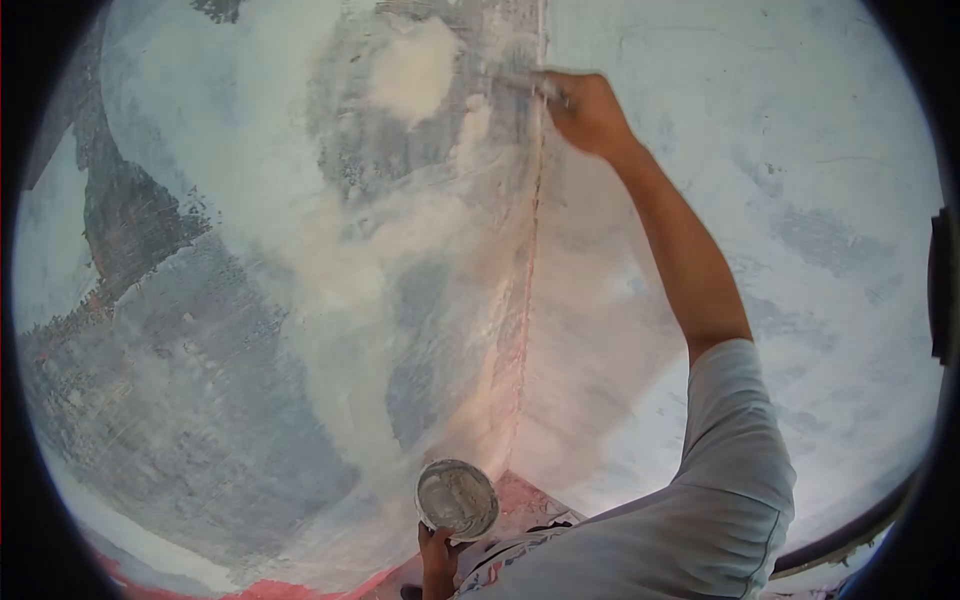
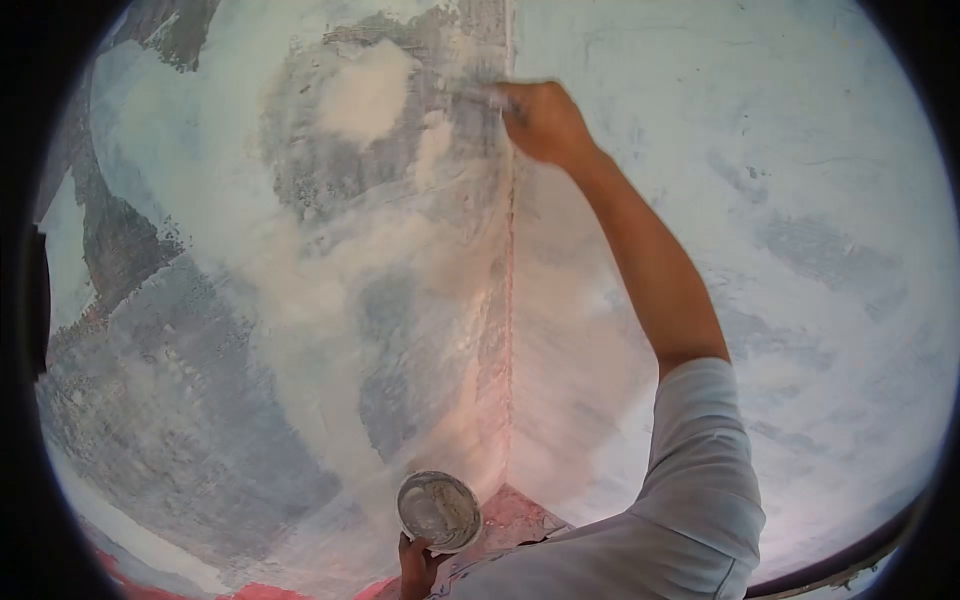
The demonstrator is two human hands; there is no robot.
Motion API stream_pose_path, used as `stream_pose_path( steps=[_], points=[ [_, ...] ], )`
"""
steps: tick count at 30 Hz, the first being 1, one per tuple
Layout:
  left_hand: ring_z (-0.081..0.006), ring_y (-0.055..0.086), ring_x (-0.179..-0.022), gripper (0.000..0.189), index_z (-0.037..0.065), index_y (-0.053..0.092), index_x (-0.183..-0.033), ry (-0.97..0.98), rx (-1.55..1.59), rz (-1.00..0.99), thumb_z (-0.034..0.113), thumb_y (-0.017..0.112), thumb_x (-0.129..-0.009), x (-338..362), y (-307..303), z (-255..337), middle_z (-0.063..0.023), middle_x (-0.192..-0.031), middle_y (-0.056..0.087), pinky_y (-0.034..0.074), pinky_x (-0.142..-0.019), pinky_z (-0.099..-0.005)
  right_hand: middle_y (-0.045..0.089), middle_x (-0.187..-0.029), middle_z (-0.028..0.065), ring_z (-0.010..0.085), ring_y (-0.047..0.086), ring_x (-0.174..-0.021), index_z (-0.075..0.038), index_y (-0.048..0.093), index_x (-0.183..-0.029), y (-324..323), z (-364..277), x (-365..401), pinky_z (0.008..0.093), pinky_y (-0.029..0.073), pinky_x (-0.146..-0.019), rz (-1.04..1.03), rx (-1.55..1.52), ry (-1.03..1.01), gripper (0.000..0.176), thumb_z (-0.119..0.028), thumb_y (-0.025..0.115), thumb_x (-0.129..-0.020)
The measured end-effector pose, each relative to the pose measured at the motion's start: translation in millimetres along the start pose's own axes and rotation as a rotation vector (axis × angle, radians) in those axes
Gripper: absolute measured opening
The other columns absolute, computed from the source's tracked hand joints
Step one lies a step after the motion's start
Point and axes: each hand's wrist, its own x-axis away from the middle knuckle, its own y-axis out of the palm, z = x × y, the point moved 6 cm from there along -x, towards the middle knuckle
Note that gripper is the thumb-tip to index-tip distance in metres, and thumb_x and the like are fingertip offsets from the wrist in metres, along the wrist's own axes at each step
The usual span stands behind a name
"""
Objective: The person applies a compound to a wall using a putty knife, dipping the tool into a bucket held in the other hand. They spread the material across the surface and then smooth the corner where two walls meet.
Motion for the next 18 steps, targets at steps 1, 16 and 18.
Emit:
stream_pose_path(
  steps=[1,16,18],
  points=[
    [-0.0409,0.065,-0.111,0.060,0.008,0.042,-0.138,-0.028,0.017,0.002,-0.001,0.057,-0.081,-2.4,-4.7,-4.0,-0.0175,-0.130,0.056,0.064,-0.080,-0.0640,0.067,-0.074,0.0178,0.0276,0.058,-0.058,-0.013,0.073,-0.126,-10.0,8.8,-14.9,0.0346,0.051,-0.062,0.074,0.053,-0.025,0.046,0.001,0.062,-0.083],
    [-0.0413,0.064,-0.113,0.059,0.008,0.042,-0.138,-0.001,0.000,-0.051,-0.001,0.056,-0.081,6.2,6.2,6.8,-0.0168,-0.131,0.055,0.063,-0.081,-0.0650,0.074,-0.096,0.0196,0.0399,0.070,-0.085,-0.016,0.070,-0.131,-6.8,4.0,-24.0,0.0486,0.057,-0.079,-0.114,0.054,0.026,0.048,-0.005,0.059,-0.085],
    [-0.0409,0.064,-0.112,0.058,0.008,0.043,-0.136,-0.004,-0.018,-0.060,-0.001,0.056,-0.081,3.0,5.7,4.9,-0.0164,-0.130,0.055,0.064,-0.081,-0.0644,0.075,-0.096,0.0187,0.0404,0.071,-0.081,-0.015,0.070,-0.131,-8.4,2.9,-36.9,0.0491,0.058,-0.078,-0.019,0.077,0.062,0.047,-0.006,0.060,-0.086]
  ],
)
